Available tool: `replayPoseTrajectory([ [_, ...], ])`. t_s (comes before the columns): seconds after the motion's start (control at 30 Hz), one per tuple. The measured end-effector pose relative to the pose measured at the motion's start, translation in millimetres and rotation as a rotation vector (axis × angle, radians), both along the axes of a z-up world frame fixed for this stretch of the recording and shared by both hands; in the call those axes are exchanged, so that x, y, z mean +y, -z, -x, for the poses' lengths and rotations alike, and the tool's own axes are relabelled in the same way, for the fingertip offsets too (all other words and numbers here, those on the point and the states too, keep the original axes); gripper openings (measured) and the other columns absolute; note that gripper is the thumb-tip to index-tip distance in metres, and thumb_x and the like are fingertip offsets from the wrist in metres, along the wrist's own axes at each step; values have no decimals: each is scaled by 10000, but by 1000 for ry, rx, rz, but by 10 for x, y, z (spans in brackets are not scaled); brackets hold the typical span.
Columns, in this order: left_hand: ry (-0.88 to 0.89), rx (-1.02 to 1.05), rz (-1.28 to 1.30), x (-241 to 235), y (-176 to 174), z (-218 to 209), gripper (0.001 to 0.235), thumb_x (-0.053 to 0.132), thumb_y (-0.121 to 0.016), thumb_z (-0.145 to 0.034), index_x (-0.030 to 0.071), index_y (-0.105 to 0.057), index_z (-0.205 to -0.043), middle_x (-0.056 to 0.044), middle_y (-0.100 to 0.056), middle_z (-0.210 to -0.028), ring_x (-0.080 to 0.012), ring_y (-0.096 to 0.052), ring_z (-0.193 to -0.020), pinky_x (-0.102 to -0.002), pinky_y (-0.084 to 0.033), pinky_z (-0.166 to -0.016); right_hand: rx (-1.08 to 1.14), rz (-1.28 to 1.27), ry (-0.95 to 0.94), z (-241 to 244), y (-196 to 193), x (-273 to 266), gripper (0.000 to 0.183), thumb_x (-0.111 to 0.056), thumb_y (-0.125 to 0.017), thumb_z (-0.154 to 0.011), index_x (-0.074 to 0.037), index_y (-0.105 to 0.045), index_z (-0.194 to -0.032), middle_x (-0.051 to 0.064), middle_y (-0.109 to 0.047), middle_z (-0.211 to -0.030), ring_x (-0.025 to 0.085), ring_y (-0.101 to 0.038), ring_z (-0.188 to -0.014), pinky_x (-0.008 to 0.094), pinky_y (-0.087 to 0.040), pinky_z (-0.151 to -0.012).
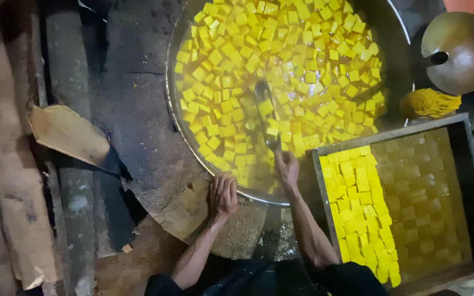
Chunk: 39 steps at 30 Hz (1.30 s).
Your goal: The person uses a slotted spoon to scoop yellow cubed food from a large steaming pot and places it into a rectangular tray. The person repeats this scooping and placing action continuously throughout the clip.
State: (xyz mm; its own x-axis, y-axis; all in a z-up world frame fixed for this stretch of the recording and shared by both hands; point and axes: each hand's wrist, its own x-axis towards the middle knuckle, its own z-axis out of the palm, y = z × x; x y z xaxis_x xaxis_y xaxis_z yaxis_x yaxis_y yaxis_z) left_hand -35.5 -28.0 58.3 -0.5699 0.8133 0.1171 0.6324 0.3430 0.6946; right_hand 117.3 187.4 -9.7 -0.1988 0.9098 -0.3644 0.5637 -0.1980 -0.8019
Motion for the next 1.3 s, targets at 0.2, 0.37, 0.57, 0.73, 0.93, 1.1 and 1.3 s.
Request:
replayPoseTrajectory([
  [0.2,11,43,30,-25,52,-82,263,305,-513,-1029,89,-661,-1049,-145,-625,-1288,-356,-555,-1235,-516,-412,-1060,-299,-188,-200,-602,-80,-350,475,-445,-731,-904,-5,-732,-1084,208,-743,-931,322,-716,-839,427,-543,-732],
  [0.37,-21,-42,159,-12,154,-84,299,345,-517,-1005,97,-682,-1037,-126,-634,-1271,-329,-565,-1204,-503,-421,-1021,-344,-83,-261,-195,186,8,469,-498,-683,-923,-43,-753,-1012,173,-751,-856,308,-717,-784,435,-538,-716],
  [0.57,-4,72,112,-64,91,-110,242,285,-550,-1011,72,-654,-1062,-134,-633,-1268,-358,-560,-1200,-502,-426,-1011,-113,-106,-242,412,282,248,412,-444,-689,-929,-40,-719,-1005,142,-718,-747,251,-701,-653,408,-536,-648],
  [0.73,11,103,100,15,27,-115,236,277,-571,-955,87,-669,-1056,-124,-637,-1257,-356,-541,-1242,-516,-410,-1018,107,-32,-93,329,147,118,361,-368,-731,-910,-28,-710,-1031,66,-730,-746,147,-667,-607,331,-540,-572],
  [0.93,41,35,219,-22,207,-95,273,323,-560,-984,93,-684,-1064,-112,-631,-1280,-333,-541,-1213,-513,-391,-1051,25,45,-36,-234,-56,-343,357,-338,-738,-929,-15,-729,-1080,91,-729,-771,144,-644,-642,339,-518,-590],
  [1.1,38,32,129,-14,147,-113,294,332,-510,-1034,105,-691,-1084,-111,-620,-1294,-337,-538,-1242,-514,-381,-1062,-55,-113,-70,-357,-326,-310,426,-369,-725,-923,-13,-713,-1158,137,-745,-885,210,-709,-743,363,-550,-694],
  [1.3,36,23,107,-7,96,-100,348,369,-483,-1037,96,-687,-1109,-110,-622,-1295,-337,-547,-1234,-508,-393,-1048,-180,-13,-19,-458,-405,-385,465,-424,-698,-914,10,-745,-1075,186,-763,-910,262,-732,-824,402,-550,-762],
])
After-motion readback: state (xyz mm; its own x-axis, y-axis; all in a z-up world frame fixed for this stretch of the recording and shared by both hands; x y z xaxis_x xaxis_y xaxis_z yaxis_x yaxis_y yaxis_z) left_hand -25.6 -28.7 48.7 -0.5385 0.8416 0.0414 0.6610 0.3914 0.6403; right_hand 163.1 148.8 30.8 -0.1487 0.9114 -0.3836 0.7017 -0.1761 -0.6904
